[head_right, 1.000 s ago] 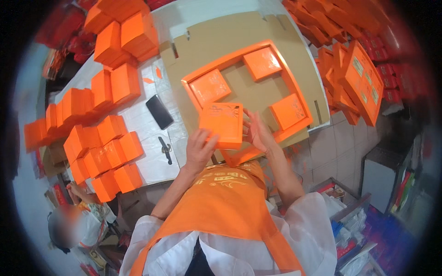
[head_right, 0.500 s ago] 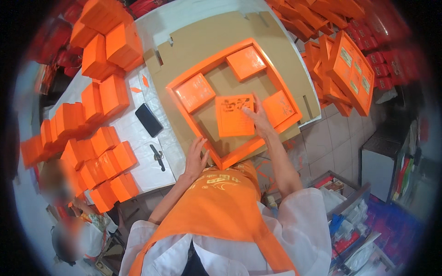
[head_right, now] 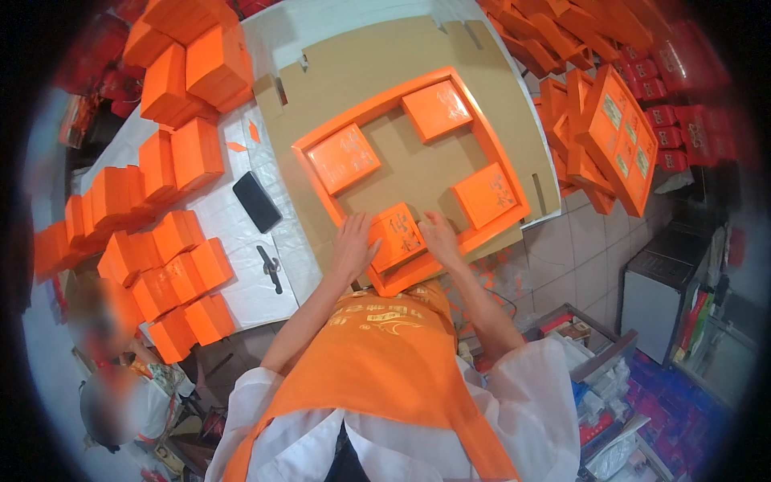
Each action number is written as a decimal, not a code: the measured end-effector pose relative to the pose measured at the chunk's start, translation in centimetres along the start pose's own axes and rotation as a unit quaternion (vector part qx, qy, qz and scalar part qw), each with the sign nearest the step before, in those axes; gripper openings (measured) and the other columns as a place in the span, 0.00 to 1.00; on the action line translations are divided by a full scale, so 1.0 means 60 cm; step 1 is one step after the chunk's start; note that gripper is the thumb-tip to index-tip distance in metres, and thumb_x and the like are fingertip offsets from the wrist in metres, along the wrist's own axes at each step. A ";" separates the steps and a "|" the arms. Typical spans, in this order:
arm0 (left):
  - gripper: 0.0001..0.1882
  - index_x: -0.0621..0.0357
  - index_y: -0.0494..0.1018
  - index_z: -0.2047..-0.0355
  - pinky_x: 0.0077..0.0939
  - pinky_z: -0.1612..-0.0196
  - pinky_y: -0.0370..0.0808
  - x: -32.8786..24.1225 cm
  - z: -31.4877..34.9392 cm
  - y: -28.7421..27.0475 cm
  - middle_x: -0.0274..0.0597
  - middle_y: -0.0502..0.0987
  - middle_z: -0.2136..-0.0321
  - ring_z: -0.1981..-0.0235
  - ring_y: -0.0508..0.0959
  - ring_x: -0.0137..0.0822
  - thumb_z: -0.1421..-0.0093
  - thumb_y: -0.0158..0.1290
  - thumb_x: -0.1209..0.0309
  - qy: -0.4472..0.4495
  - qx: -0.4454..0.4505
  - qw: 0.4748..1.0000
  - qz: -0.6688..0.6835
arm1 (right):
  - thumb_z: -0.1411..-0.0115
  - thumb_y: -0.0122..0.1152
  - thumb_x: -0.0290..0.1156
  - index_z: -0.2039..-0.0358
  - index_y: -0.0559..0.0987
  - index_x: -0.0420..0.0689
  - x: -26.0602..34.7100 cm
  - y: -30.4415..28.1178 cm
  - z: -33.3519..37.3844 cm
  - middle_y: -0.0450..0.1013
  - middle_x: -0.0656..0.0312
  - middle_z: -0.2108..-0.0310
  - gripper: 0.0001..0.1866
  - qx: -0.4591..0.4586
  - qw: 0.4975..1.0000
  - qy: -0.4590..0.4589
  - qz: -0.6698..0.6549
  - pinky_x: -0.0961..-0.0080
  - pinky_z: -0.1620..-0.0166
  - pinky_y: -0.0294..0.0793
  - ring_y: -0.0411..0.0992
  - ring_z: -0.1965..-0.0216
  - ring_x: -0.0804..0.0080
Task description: The person assembles orange cardboard boxes by folding flat pieces into rectangular frames and placing them on a work surface. They then pick up small orange packages and place them into the compartments of the assembled frames. The person repeats this process, stacking completed units and preparing new frames.
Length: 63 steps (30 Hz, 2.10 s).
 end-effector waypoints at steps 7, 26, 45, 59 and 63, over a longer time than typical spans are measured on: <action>0.14 0.57 0.73 0.63 0.43 0.42 0.52 0.002 -0.015 0.048 0.43 0.76 0.70 0.59 0.72 0.40 0.46 0.49 0.62 -0.015 0.151 0.988 -0.013 | 0.39 0.44 0.41 0.61 0.72 0.39 -0.052 -0.014 -0.009 0.71 0.52 0.67 0.18 0.104 0.991 0.052 0.059 0.64 0.64 0.68 0.71 0.66 0.59; 0.27 0.59 0.59 0.46 0.38 0.39 0.51 0.080 0.073 -0.017 0.52 0.58 0.45 0.42 0.57 0.47 0.47 0.48 0.72 -0.007 -0.113 0.987 0.116 | 0.41 0.49 0.36 0.45 0.59 0.36 0.105 0.020 0.000 0.58 0.47 0.46 0.26 0.043 0.941 -0.214 0.260 0.66 0.43 0.56 0.59 0.45 0.57; 0.25 0.65 0.62 0.52 0.31 0.47 0.58 0.664 -0.031 -0.268 0.48 0.60 0.51 0.50 0.62 0.38 0.38 0.39 0.55 -0.318 -0.431 0.681 0.499 | 0.44 0.51 0.54 0.39 0.49 0.44 0.521 0.684 -0.294 0.52 0.54 0.41 0.41 0.280 0.951 0.014 -0.127 0.63 0.43 0.53 0.52 0.41 0.63; 0.30 0.62 0.52 0.45 0.29 0.45 0.60 0.517 -0.020 -0.330 0.46 0.58 0.48 0.48 0.61 0.35 0.46 0.51 0.72 -0.281 -0.406 0.614 0.616 | 0.36 0.40 0.37 0.39 0.52 0.49 0.488 0.554 -0.233 0.54 0.63 0.42 0.25 0.322 0.873 0.041 -0.365 0.62 0.46 0.63 0.58 0.44 0.71; 0.35 0.61 0.51 0.43 0.28 0.44 0.59 0.373 0.051 -0.347 0.43 0.60 0.48 0.47 0.62 0.33 0.48 0.54 0.68 -0.193 -0.256 0.729 0.605 | 0.36 0.40 0.35 0.38 0.49 0.46 0.440 0.427 -0.150 0.52 0.62 0.40 0.27 0.290 0.876 0.004 -0.386 0.71 0.43 0.60 0.55 0.42 0.71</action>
Point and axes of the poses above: each hand's wrist, its own z-axis away from the middle knuckle, its own y-axis out of the palm, x = y × z, the point moved 2 cm from there along -z, towards the middle knuckle
